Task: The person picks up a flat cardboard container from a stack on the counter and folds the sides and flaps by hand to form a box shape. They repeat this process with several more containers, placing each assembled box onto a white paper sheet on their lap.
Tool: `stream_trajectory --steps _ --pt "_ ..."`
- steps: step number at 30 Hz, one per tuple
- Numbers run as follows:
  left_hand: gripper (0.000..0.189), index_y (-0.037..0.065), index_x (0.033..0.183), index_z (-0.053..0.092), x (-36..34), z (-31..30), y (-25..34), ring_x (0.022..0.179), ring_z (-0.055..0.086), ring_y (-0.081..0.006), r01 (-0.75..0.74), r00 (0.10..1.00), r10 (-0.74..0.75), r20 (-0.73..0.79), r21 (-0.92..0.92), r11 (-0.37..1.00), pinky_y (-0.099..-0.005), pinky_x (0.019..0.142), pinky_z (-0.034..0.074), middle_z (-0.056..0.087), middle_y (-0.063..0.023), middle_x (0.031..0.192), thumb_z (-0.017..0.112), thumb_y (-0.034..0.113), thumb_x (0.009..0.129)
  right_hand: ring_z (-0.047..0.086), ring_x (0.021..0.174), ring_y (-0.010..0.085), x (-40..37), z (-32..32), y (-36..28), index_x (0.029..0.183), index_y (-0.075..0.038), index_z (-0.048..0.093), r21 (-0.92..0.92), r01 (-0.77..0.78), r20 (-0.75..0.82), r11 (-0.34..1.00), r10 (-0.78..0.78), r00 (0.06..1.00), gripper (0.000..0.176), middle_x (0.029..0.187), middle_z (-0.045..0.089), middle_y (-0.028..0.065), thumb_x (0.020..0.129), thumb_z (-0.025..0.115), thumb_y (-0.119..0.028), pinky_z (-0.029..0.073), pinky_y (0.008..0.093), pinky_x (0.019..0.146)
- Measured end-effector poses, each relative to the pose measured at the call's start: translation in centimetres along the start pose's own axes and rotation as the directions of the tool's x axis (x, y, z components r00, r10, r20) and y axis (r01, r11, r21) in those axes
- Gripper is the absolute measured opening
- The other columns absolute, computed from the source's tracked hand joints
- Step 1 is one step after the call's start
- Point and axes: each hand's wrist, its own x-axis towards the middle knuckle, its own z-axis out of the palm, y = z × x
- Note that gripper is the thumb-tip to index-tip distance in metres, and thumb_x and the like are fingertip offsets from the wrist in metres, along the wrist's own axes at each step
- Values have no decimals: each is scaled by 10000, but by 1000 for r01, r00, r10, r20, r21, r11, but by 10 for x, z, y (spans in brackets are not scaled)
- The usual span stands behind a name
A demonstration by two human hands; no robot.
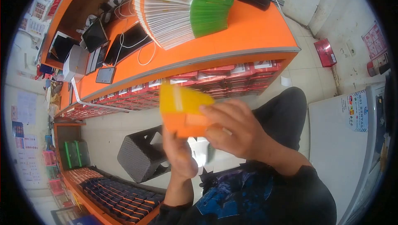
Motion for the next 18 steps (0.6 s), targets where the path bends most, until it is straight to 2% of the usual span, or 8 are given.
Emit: stream_trajectory --steps 1,2,3,5,6,9,13,18 --pt "523 -40 1466 497 7 1 4 1309 618 -192 -40 997 33 -76 -82 996 -370 1121 503 581 -142 1454 577 374 1157 688 1281 357 0 1 1 1079 -104 639 -62 108 52 992 -104 993 192 1416 687 234 974 791 -158 527 497 1068" --pt "386 -7 1280 558 15 -3 7 1151 661 -156 -13 991 -8 -133 -154 988 -323 989 552 641 -109 1265 572 362 1166 712 1240 348 1 3 -2 1083 -117 639 -74 135 56 988 -131 990 153 1373 708 225 995 758 -155 532 494 1068" --pt "386 -7 1280 558 20 -9 9 1151 661 -156 -16 991 -5 -137 -151 988 -323 989 552 641 -109 1265 572 362 1166 712 1240 348 -1 6 -4 1083 -117 639 -70 139 56 988 -135 989 153 1373 708 225 995 758 -155 532 494 1068" --pt "314 29 1114 559 28 -15 10 972 674 -113 32 974 9 -226 179 983 -282 843 562 655 -66 1053 557 336 1179 715 1236 340 -5 13 -3 1114 -118 657 -113 152 28 982 -149 988 146 1354 717 208 997 740 -139 539 494 1071" --pt "204 37 1076 571 28 -13 6 860 664 -84 54 963 2 -271 201 978 -249 769 546 683 -53 958 594 220 1163 715 1236 340 -4 13 -2 1114 -118 657 -116 151 27 982 -149 989 146 1354 717 208 997 740 -139 539 494 1071" --pt "118 28 1106 571 16 -12 -3 879 681 -89 138 979 -114 -168 139 981 -246 795 551 729 -82 1009 651 113 1121 729 1204 328 -3 9 -1 1127 -107 688 -171 116 14 978 -116 993 153 1297 742 195 991 750 -141 571 471 1039" --pt "151 24 1179 553 9 -10 -2 970 727 -125 173 962 -192 -193 -112 979 -260 877 564 775 -130 1083 676 38 1092 744 1155 323 0 6 -1 1150 -67 734 -181 149 -13 972 -153 988 214 1233 762 177 957 789 -141 620 428 986" --pt "217 19 1197 548 2 -11 7 981 738 -136 168 968 -184 -169 -106 980 -262 910 570 782 -157 1125 713 -10 1059 753 1113 326 6 4 2 1134 -29 761 -175 233 -64 957 -247 967 236 1209 760 174 920 818 -109 643 398 955"
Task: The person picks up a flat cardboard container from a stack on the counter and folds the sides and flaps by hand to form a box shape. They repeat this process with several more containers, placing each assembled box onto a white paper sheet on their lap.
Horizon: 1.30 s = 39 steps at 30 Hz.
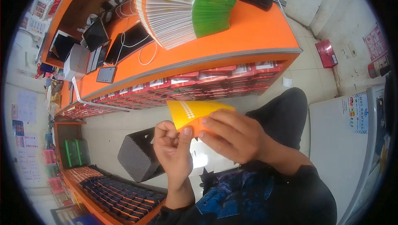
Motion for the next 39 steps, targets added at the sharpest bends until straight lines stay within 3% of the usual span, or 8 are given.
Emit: stream_trajectory --steps 3,5,7,14,22,36,38,39 --pt "224 12 1192 549 -1 4 3 999 743 -143 -74 997 78 -24 128 989 -265 909 575 783 -174 1145 722 -16 1052 760 1074 311 5 -7 5 1123 -14 768 147 -131 0 980 133 991 274 1158 760 160 873 866 -65 650 373 908" --pt "213 9 1181 551 -3 7 -3 1017 738 -145 -126 988 143 -51 240 962 -270 911 573 781 -171 1133 726 17 1061 766 1029 276 9 -6 3 1095 -4 777 357 -316 -72 879 363 929 296 1080 757 135 830 907 -21 650 358 873" --pt "180 -5 1180 558 -3 0 -25 1070 748 -169 -427 890 454 39 418 802 -289 921 585 778 -197 1155 699 -6 1070 763 1002 264 9 -3 -1 1072 -3 781 402 -379 -78 834 444 893 295 1047 752 122 812 919 -2 646 352 850" --pt "119 -20 1172 568 -21 9 -50 1071 741 -158 -248 964 265 -22 286 926 -288 968 561 779 -205 1170 652 -29 1089 740 929 260 1 7 -10 1008 -9 789 437 -530 -17 727 596 803 222 986 727 96 826 915 0 617 355 797" --pt "167 18 1130 596 -20 5 -53 1029 759 -137 -137 990 137 -34 -1 991 -258 927 572 798 -189 1121 724 -48 1046 713 1043 322 -3 11 -11 1041 -2 763 379 -425 -19 822 466 885 252 1079 698 108 818 878 22 606 404 887" --pt "157 6 1170 673 -32 12 -46 1003 714 -143 -109 993 108 38 40 993 -290 943 551 753 -120 1162 763 55 1051 740 970 290 -12 13 -13 1044 -31 778 363 -398 -4 842 429 903 302 1022 728 103 771 888 36 622 388 851" --pt "135 14 1167 683 -31 12 -47 1026 709 -160 -91 996 91 0 58 994 -310 973 542 745 -120 1175 751 58 1058 737 1001 293 -16 15 -12 1022 -45 756 395 -448 104 802 446 889 290 1021 719 107 778 906 0 614 385 860" --pt "136 21 1136 701 -30 9 -48 1039 718 -196 -190 979 200 -25 216 958 -338 965 539 746 -119 1157 771 27 1020 737 1001 293 -14 11 -10 1022 -45 756 394 -448 103 803 445 889 290 1021 719 107 778 906 0 614 385 860"
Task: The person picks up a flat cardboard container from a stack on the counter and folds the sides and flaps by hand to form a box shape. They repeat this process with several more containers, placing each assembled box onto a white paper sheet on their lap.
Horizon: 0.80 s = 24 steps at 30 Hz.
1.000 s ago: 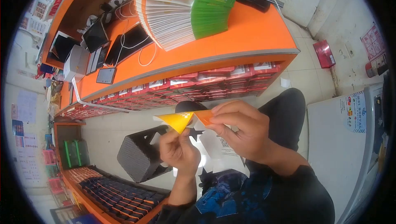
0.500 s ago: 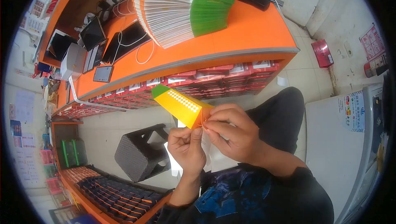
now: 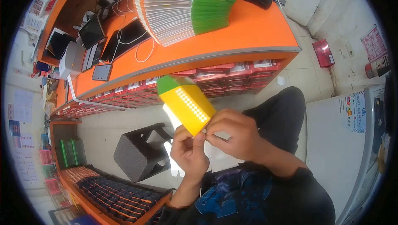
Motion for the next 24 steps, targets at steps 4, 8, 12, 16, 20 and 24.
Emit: stream_trajectory --steps 4,8,12,16,20,24 --pt "235 49 1051 752 15 -16 8 1085 732 -315 -573 816 355 456 562 596 -411 915 526 746 -116 1118 839 -24 845 730 1070 291 13 -15 6 1207 -34 690 213 -74 -1 974 76 997 408 1151 678 154 851 884 -78 596 370 872" --pt "244 61 965 742 13 -18 -6 1201 687 -380 -623 770 220 599 629 465 -460 1018 505 699 -168 1262 860 -38 777 737 1076 327 7 -9 12 1276 -11 669 240 -269 0 933 278 961 416 1221 685 180 883 804 1 619 409 909" --pt "467 12 1309 583 13 -30 -37 1213 666 -296 -3 995 -26 98 277 961 -438 1008 519 643 -168 1366 780 335 1036 738 1021 302 -5 -1 22 1314 -32 699 -125 7 23 992 -4 1000 492 1230 718 128 833 750 58 633 388 848" --pt "608 28 1335 524 34 -42 -25 1120 701 -260 557 819 -559 132 -417 718 -402 969 556 695 -149 1274 426 605 1169 715 981 247 -9 -1 11 1178 -82 780 -226 244 201 943 -200 959 411 1170 693 97 782 772 29 642 330 793" --pt "463 14 1358 596 34 -35 -22 1109 721 -221 605 796 -561 227 -317 730 -375 959 579 720 -142 1281 470 427 1189 702 1050 263 -16 2 14 1114 -70 799 -255 322 234 912 -265 936 312 1072 655 80 806 793 -21 648 323 798" --pt "356 6 1381 629 23 -12 -6 1146 723 -207 563 812 -571 120 -417 713 -374 987 584 728 -132 1311 524 274 1172 688 1107 276 -18 -1 19 1095 -61 821 -388 319 180 865 -268 946 271 1015 628 58 824 814 -60 652 318 810"
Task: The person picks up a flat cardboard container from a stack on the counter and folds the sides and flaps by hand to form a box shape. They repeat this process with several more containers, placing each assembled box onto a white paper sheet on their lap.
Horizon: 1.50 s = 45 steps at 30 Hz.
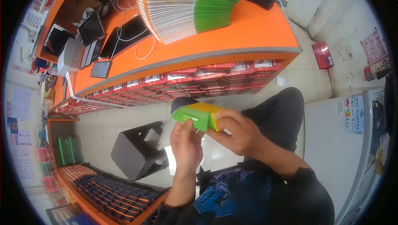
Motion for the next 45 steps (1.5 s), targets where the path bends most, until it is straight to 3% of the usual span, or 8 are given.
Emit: stream_trajectory --steps 5,7,9,13,25,32,40,45 --pt "247 -22 1310 710 -9 -5 -16 1109 732 -181 -60 997 61 41 -44 997 -353 955 590 769 -108 1248 653 118 1114 700 1119 303 2 -4 -2 1107 -46 813 72 -54 -27 996 57 998 245 1035 677 67 866 842 -79 650 342 845" --pt "238 -27 1290 733 -8 -10 -19 1095 725 -157 -112 993 111 40 3 994 -331 947 578 780 -101 1221 668 110 1107 705 1138 329 -1 1 -2 1106 -37 785 281 -210 -2 936 219 976 275 1038 695 97 849 880 -65 653 369 854" --pt "224 -46 1251 764 -12 -16 -18 1058 700 -114 -185 980 200 -11 327 927 -296 934 544 796 -84 1147 698 98 1093 709 1135 338 4 -3 0 1100 -30 770 256 -196 -31 947 210 977 296 1042 699 108 836 899 -65 651 376 853" --pt "228 -58 1229 772 -19 -3 -16 1014 678 -91 -282 954 297 34 431 857 -275 924 518 798 -66 1103 711 112 1090 724 1069 347 7 -8 8 1091 -26 760 162 -120 -43 979 128 991 303 1058 715 125 830 911 -56 634 401 854" --pt "214 -44 1259 672 -9 7 -34 978 731 -135 -259 966 256 44 208 943 -286 915 580 801 -147 1128 727 19 1062 735 982 282 3 10 -8 1062 -19 791 522 -478 -60 706 590 805 130 1019 739 145 935 817 -20 622 372 809" --pt "214 -33 1236 643 -5 1 -40 1029 745 -156 -225 974 221 42 134 965 -303 957 584 798 -166 1155 741 9 1051 742 969 243 2 11 -12 1083 -6 798 529 -481 -56 699 595 802 117 1056 730 135 968 801 -30 654 322 781" --pt "254 -17 1292 647 1 -13 -51 1135 733 -165 -224 966 225 124 -21 974 -322 1012 570 783 -152 1222 736 11 1056 737 974 205 1 13 -24 1143 -18 815 667 -561 80 490 701 708 161 1236 679 154 984 799 -29 616 294 827" --pt "323 -16 1402 622 -3 1 -33 1202 715 -190 -249 959 262 107 -119 961 -345 1044 562 730 -156 1359 686 107 1110 771 1051 248 5 12 -17 1153 -37 837 532 -411 -77 740 526 847 234 1364 657 180 921 843 -3 631 303 871"
